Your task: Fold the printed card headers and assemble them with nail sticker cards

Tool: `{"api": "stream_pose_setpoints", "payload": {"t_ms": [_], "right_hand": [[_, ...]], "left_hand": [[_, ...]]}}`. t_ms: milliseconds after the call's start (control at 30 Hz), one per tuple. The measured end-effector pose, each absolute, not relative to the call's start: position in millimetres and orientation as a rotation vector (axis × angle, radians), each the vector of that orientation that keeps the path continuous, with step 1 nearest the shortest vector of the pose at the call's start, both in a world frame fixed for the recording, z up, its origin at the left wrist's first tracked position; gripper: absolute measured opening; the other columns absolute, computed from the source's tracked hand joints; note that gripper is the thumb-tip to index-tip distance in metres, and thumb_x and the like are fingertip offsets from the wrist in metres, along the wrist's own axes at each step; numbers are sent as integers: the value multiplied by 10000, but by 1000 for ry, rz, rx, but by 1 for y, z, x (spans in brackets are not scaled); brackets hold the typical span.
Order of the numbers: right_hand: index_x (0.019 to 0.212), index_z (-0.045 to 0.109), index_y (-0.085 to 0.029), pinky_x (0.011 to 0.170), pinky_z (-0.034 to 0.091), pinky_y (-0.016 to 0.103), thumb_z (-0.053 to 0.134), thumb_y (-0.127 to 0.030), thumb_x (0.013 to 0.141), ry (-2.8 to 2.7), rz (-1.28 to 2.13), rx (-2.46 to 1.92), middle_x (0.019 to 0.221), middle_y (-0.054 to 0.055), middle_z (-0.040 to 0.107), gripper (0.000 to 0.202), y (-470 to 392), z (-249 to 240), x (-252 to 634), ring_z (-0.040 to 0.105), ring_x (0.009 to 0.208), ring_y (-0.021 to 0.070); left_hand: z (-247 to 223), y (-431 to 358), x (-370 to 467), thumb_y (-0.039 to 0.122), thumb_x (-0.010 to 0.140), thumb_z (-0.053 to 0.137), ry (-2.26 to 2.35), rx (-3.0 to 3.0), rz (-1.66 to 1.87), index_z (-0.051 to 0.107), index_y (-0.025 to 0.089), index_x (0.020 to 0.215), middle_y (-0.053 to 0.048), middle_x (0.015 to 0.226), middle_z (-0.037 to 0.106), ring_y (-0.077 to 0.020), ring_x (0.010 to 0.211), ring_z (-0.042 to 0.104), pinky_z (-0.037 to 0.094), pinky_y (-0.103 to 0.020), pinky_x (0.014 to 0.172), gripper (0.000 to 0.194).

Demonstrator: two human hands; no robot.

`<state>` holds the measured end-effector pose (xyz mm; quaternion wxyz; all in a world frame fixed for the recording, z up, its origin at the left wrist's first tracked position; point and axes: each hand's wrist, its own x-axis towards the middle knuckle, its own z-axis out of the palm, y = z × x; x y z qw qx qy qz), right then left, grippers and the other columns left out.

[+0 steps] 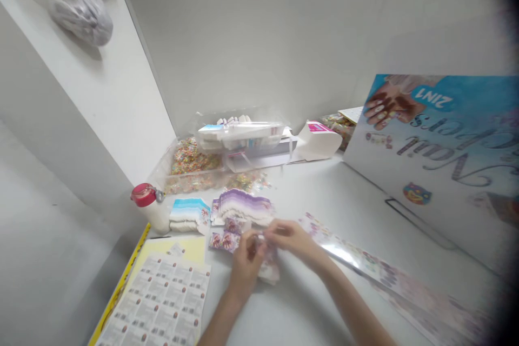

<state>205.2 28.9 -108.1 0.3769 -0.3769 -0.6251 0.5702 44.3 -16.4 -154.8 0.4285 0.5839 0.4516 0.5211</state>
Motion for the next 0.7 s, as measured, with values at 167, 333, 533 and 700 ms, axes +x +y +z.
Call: {"api": "stream_pose_setpoints", "payload": {"t_ms": [167,333,533,700], "right_hand": [[665,654,-161,577,410,251,544,-493,848,-1795,1331,-945,677,15,562,395,28,-102,208,510,616,130],[821,726,-198,719,478,298,468,-460,902,-1912,1182,-926,844,47,653,377,34,-112,208,603,770,180],[1289,548,-246,1025,331,494,479,-301,879,-1828,661,-1224,1291,83,570,419,55,-168,210,476,1188,272],[1257,576,-267,1032,275,554,489,-237,853,-1843,596,-1267,1288,65,588,414,61,-192,213,412,1251,313]], "left_hand": [[-153,-15,44,414,898,496,1141,1399,1333,455,209,1076,-29,874,643,-176,795,633,494,-281,702,275],[-149,-14,41,406,892,502,1272,1474,1359,503,216,1072,-15,858,643,-176,792,623,481,-283,722,262],[-143,-10,32,294,872,528,1579,1857,1300,615,244,1088,-64,1024,658,-248,1003,579,429,-402,903,238],[-147,-3,28,195,837,528,1663,1854,1384,648,235,1029,-65,1043,654,-276,1065,517,360,-483,977,230]]}}
